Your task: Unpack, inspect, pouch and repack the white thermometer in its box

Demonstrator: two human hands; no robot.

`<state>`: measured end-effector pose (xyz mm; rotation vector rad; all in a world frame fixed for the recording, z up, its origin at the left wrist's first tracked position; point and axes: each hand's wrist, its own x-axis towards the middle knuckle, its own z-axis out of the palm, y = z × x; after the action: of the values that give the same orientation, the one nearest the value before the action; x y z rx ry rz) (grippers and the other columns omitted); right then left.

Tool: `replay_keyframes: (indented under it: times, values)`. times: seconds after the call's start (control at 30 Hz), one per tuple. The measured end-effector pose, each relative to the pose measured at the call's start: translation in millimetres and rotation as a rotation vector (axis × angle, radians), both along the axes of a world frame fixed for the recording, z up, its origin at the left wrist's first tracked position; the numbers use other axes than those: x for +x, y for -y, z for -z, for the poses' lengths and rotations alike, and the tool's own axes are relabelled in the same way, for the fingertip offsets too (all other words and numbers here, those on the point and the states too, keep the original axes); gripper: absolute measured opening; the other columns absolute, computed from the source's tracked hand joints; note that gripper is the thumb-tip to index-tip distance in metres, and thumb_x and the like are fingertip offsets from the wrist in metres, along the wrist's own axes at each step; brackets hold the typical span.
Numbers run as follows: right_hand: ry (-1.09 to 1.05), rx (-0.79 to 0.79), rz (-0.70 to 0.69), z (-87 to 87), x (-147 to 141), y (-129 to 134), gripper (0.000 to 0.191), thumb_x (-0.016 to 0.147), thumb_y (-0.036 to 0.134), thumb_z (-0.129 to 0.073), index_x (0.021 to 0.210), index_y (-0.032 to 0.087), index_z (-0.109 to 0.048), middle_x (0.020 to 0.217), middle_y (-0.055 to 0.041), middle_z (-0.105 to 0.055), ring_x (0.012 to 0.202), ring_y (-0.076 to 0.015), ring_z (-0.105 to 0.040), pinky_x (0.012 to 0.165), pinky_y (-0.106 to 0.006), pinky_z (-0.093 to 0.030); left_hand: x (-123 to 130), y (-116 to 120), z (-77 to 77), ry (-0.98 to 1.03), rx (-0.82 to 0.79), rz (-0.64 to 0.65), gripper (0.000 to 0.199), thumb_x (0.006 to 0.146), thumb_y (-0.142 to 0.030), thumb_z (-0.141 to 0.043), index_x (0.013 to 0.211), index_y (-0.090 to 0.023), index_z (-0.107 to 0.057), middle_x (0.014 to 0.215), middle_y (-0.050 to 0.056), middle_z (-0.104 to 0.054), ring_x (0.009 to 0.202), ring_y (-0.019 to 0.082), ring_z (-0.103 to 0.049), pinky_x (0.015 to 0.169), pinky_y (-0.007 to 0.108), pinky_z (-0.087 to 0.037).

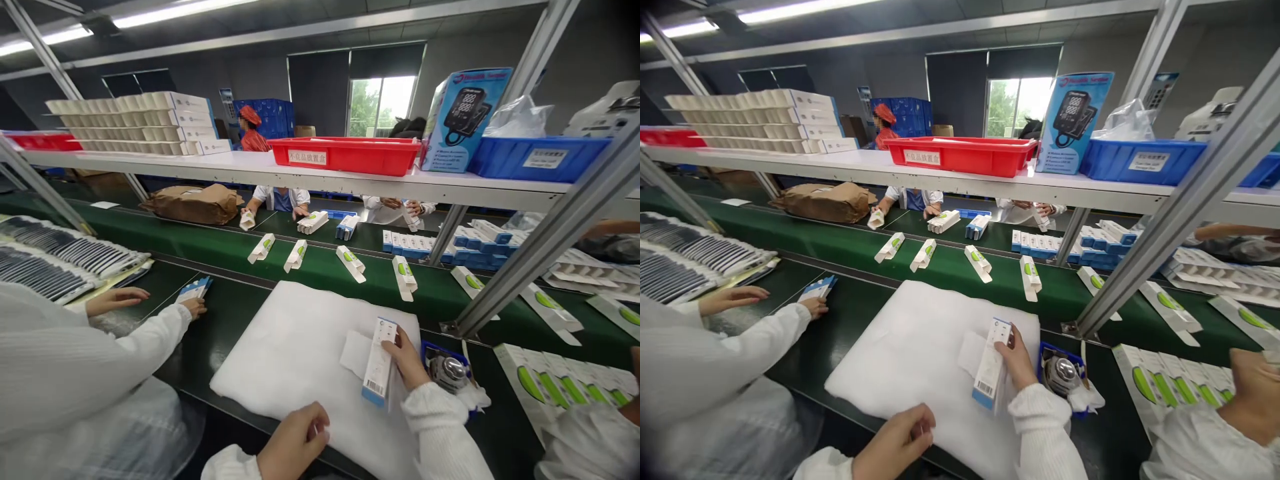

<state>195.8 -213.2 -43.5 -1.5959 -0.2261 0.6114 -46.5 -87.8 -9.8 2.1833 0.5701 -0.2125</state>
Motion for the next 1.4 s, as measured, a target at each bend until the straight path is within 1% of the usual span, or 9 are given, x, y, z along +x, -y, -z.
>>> replay_keyframes:
  times: [0.17,0.33,0.47,0.6,0.73,0.97,1.13,1.27,1.4]
  values:
    - [-0.361,0.502,-0.067,-31.8,-57,9,0.064,0.067,0.038,-0.069,0.126,0.027,-0.046,0.104,-0.0048,-0.069,0.096,-0.0292,-0.064,0.080,-0.042,-0.051,2,6,-37.3,0.105,-0.032,-0.027,0.048,0.077,-0.028,-0.054,0.124,-0.025,-0.045,0.112,0.005,-0.059,0.104,0.020,-0.053,0.088,0.029,-0.043]
    - [-0.709,0.545,-0.073,-60.0,-89,3,0.035,0.070,0.037,-0.065,0.100,0.020,-0.061,0.083,-0.0044,-0.072,0.094,-0.0282,-0.066,0.082,-0.041,-0.051,-1,17,-63.2,0.110,0.013,-0.021,0.067,0.073,-0.037,-0.064,0.134,-0.029,-0.036,0.108,0.005,-0.060,0.097,0.024,-0.055,0.085,0.035,-0.047]
    - [-0.934,0.487,-0.087,-69.6,-104,-6,0.029,0.074,0.041,-0.058,0.090,0.017,-0.064,0.083,-0.0077,-0.073,0.097,-0.0283,-0.065,0.081,-0.040,-0.052,-7,16,-69.5,0.289,0.402,-0.032,0.079,0.065,-0.045,-0.074,0.134,-0.025,-0.041,0.130,0.014,-0.048,0.119,0.036,-0.044,0.096,0.050,-0.040]
    - [-1.091,0.480,-0.129,-66.3,-120,-15,0.032,0.078,0.044,-0.051,0.084,0.017,-0.066,0.075,-0.0075,-0.072,0.095,-0.0281,-0.066,0.080,-0.039,-0.052,-5,2,-86.2,0.490,0.704,0.211,0.071,0.067,-0.056,-0.070,0.128,-0.026,-0.050,0.145,0.014,-0.034,0.134,0.041,-0.025,0.106,0.067,-0.010]
    - [-1.105,0.496,-0.184,-58.7,-129,-21,0.034,0.077,0.047,-0.050,0.084,0.017,-0.066,0.076,-0.0079,-0.072,0.095,-0.0278,-0.066,0.083,-0.040,-0.051,6,-13,-102.7,0.437,0.649,0.510,0.075,0.068,-0.058,-0.068,0.132,-0.026,-0.045,0.139,0.013,-0.045,0.135,0.039,-0.027,0.105,0.068,0.006]
    - [-0.819,0.542,-0.145,-57.5,-115,-19,0.042,0.070,0.045,-0.063,0.103,0.019,-0.061,0.101,-0.0088,-0.069,0.107,-0.0293,-0.060,0.088,-0.043,-0.049,6,-23,-91.2,0.399,0.575,0.455,0.079,0.064,-0.060,-0.070,0.131,-0.026,-0.045,0.151,0.014,-0.025,0.139,0.041,-0.015,0.106,0.069,-0.004]
    - [0.141,0.376,0.057,-45.8,-105,-11,0.053,0.071,0.034,-0.070,0.119,0.028,-0.048,0.122,-0.0063,-0.058,0.115,-0.0278,-0.053,0.097,-0.045,-0.043,4,-24,-70.2,0.437,0.549,0.009,0.053,0.079,-0.043,-0.063,0.126,-0.025,-0.046,0.149,0.013,-0.028,0.139,0.036,-0.019,0.106,0.061,-0.026]
    - [0.842,0.222,-0.054,-34.3,-107,-7,0.038,0.079,0.030,-0.061,0.116,0.029,-0.052,0.121,-0.0050,-0.058,0.127,-0.0294,-0.041,0.101,-0.050,-0.036,16,-12,-57.4,0.556,0.403,0.093,0.076,0.073,-0.037,-0.071,0.136,-0.024,-0.032,0.143,0.013,-0.038,0.136,0.032,-0.029,0.108,0.053,-0.030]
    - [1.031,0.184,-0.069,-27.5,-119,-7,0.041,0.086,0.050,-0.048,0.121,0.028,-0.048,0.114,-0.0071,-0.059,0.123,-0.0304,-0.042,0.094,-0.050,-0.041,25,2,-51.9,0.634,0.304,0.040,0.080,0.067,-0.030,-0.075,0.134,-0.022,-0.033,0.139,0.012,-0.042,0.134,0.031,-0.031,0.109,0.052,-0.029]
